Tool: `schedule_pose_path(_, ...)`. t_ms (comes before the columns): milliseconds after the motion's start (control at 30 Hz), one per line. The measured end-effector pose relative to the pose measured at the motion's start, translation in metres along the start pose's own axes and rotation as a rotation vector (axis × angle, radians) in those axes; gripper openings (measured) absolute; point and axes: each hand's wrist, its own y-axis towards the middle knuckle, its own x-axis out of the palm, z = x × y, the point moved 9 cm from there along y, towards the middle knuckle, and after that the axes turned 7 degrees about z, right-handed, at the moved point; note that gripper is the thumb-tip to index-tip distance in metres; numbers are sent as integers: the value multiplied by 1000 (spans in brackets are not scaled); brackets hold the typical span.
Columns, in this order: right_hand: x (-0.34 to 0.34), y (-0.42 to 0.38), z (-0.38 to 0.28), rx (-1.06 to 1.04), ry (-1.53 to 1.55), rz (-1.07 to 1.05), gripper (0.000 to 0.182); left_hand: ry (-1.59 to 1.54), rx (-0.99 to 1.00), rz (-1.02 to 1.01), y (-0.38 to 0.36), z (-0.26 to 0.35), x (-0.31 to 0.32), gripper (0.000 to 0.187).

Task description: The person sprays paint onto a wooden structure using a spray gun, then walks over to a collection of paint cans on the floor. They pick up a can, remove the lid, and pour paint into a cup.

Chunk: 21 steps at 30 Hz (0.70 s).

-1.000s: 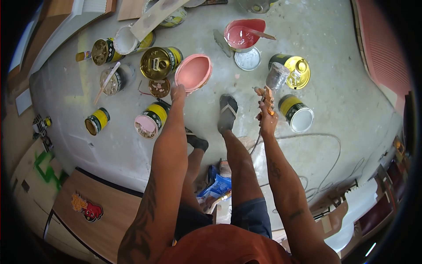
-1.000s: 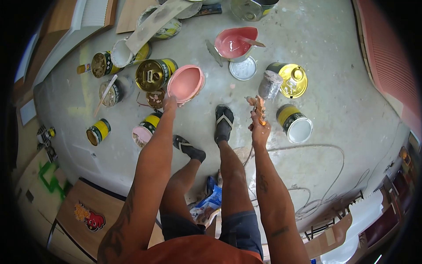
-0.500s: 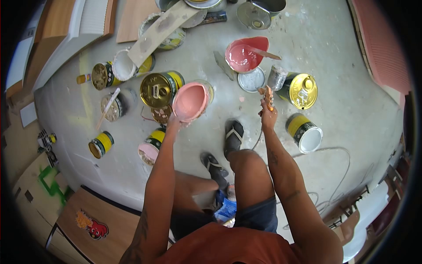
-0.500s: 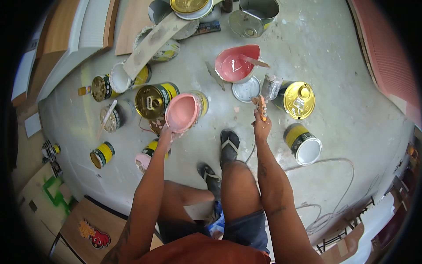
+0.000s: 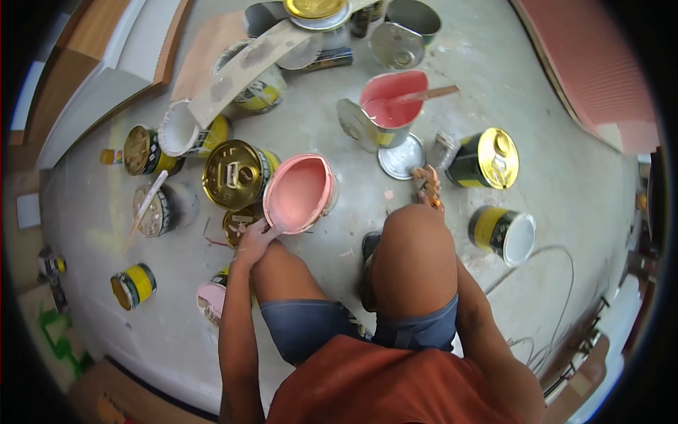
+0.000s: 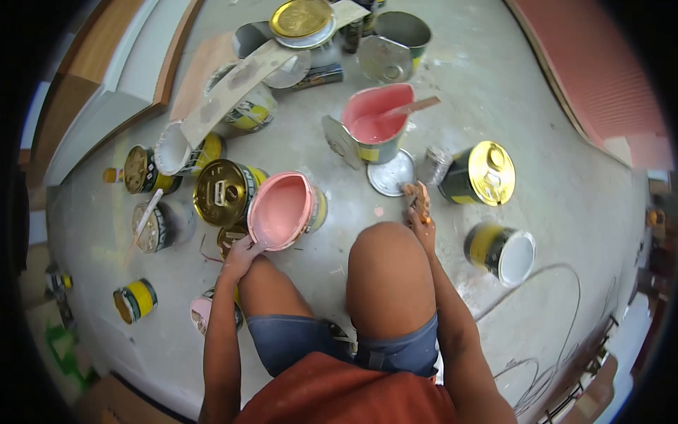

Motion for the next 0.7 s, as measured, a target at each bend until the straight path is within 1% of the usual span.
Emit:
schedule_pose_path(33, -11, -5, -1, -43, -31, 10, 31, -52, 30, 15, 2, 3, 3, 51)
schedule_pose_path(67, -21, -16, -1, -78, -66, 19, 31, -55, 52, -19, 0, 3, 13, 51)
schedule_pose_path(133, -40, -36, -13, -151, -138, 20, 31, -109, 1, 115, -4, -3, 7, 47)
schedule_pose_path(167, -43, -41, -24, -195, -178, 4, 31, -194, 83, 156, -2, -7, 9, 46)
schedule_pose_path(200, -41, -40, -39, -248, -216, -20, 32, -207, 103, 161, -4, -2, 5, 46)
schedule_pose_path(267, -32, -36, -65, -351, -282, -67, 32, -58, -4, 99, -5, -6, 6, 53)
schedule_pose_path(333, -26, -41, -74, -422, -335, -92, 32, -45, 11, 107, -7, -1, 2, 55)
schedule_pose_path(400, -36, -66, -87, -467, -390, -97, 33, -19, 22, 88, -6, 1, 7, 56)
schedule_pose_path(467, -44, -74, -96, -517, -457, -109, 33, -19, 25, 159, -3, -6, 3, 51)
schedule_pose_path(500, -62, -38, -55, -549, -492, -118, 33, -1, 102, 189, -1, -2, 2, 52)
schedule_pose_path(533, -55, 7, -38, -581, -528, -128, 33, 1, 122, 182, 2, -3, -1, 52)
schedule_pose_path(600, -84, 4, -26, -542, -492, -58, 33, 117, 31, 128, 4, -7, 1, 58)
schedule_pose_path(700, -163, 32, -21, -424, -400, 74, 34, 180, 60, 136, 6, 3, 1, 60)
